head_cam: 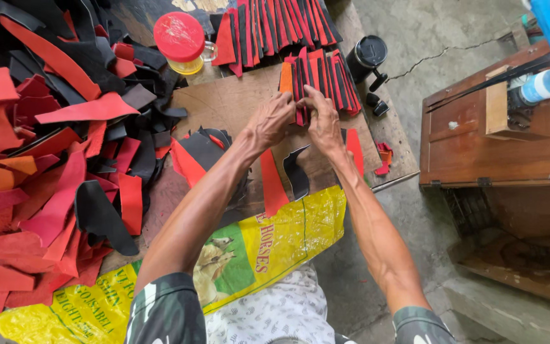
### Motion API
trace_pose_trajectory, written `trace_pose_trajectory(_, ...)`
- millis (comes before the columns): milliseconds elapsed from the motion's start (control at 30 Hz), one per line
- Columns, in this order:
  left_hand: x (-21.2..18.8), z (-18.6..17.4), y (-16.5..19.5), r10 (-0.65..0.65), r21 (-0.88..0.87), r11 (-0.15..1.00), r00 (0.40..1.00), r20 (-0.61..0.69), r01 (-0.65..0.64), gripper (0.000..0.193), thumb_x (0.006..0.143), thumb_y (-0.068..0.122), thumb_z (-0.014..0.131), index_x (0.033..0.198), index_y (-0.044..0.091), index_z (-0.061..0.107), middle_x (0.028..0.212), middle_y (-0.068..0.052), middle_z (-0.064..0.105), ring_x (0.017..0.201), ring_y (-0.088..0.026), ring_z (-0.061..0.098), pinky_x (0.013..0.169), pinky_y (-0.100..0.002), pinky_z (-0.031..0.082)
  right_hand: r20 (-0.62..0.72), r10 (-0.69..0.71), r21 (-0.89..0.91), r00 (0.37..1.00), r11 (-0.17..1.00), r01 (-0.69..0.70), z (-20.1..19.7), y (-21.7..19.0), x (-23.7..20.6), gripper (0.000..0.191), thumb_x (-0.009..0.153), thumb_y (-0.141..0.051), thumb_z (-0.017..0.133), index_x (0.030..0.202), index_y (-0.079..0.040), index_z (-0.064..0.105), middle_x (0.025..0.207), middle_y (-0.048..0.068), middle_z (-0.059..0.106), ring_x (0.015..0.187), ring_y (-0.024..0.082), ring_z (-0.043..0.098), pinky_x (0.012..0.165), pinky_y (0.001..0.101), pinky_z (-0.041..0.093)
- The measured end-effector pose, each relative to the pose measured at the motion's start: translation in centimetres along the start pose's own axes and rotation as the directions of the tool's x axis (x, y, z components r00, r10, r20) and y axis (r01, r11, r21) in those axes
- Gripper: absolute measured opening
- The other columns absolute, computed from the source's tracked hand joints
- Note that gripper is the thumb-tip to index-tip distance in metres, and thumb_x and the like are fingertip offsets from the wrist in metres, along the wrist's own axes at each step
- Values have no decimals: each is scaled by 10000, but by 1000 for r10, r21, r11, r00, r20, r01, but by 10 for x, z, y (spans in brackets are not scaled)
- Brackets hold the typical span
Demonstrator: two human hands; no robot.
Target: The person repeatedly picks red and black shoe insole pieces from a pile, aligns them, and presses them together by hand. They occasionally handle a red circular object and a glass mug, then resume pairing and stacking the insole pieces on the table.
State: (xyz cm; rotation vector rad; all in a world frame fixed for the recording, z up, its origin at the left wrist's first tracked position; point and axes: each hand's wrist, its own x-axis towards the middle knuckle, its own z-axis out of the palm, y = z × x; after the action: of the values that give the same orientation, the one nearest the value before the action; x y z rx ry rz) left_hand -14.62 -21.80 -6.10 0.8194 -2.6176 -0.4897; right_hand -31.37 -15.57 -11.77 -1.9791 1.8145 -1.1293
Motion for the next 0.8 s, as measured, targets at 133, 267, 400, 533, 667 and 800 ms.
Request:
trace_pose_trajectory(133,5,-2,-2,-14,72,997,997,80,8,206,683,52,766,874,5,703,1003,-165,635,988,-343,632,811,-440,554,32,91,233,995,968,-96,-1,5,-4,540,931,153,421,1429,-29,521,1156,155,736,1131,264,719,1035,360,541)
trace_pose_trajectory(267,7,-12,-13,-84,-142,985,989,120,101,30,813,40,712,831,50,734,919,-204,682,835,-382,675,751,-481,552,50,165,269,985,948,-172,0,-1,-1,438,935,134,457,1329,-24,563,1127,134,735,1101,249,725,1013,352,555)
trace_pose_trajectory(400,11,-25,-23,-209,-256,942,976,55,216,138,865,-15,635,926,50,741,845,-224,701,752,-356,706,691,-470,557,32,130,130,991,983,-133,0,-11,5,324,911,55,630,1224,-26,623,1018,94,735,986,267,644,914,388,522)
trace_pose_trajectory(533,15,-59,-34,-221,-262,954,934,-279,148,138,929,-56,620,976,8,733,881,-169,721,776,-283,720,682,-389,595,67,-96,-141,993,984,105,6,-12,9,333,841,81,623,1136,-66,672,971,100,659,961,302,566,899,430,458)
trace_pose_trajectory(667,-17,-112,-40,-374,-743,660,906,-198,110,251,888,-56,645,1130,0,681,925,1,667,714,-154,708,571,-299,630,56,-121,-293,991,947,132,15,-14,13,336,802,65,646,1106,-75,680,994,131,635,977,336,555,824,451,440)
trace_pose_trajectory(800,-97,-133,-15,-399,-888,450,911,-104,95,134,866,-46,776,959,-40,679,742,-39,646,626,-109,628,546,-284,565,30,-152,-384,988,911,152,12,-27,24,287,814,1,700,1087,-90,702,998,133,641,969,349,574,813,477,453)
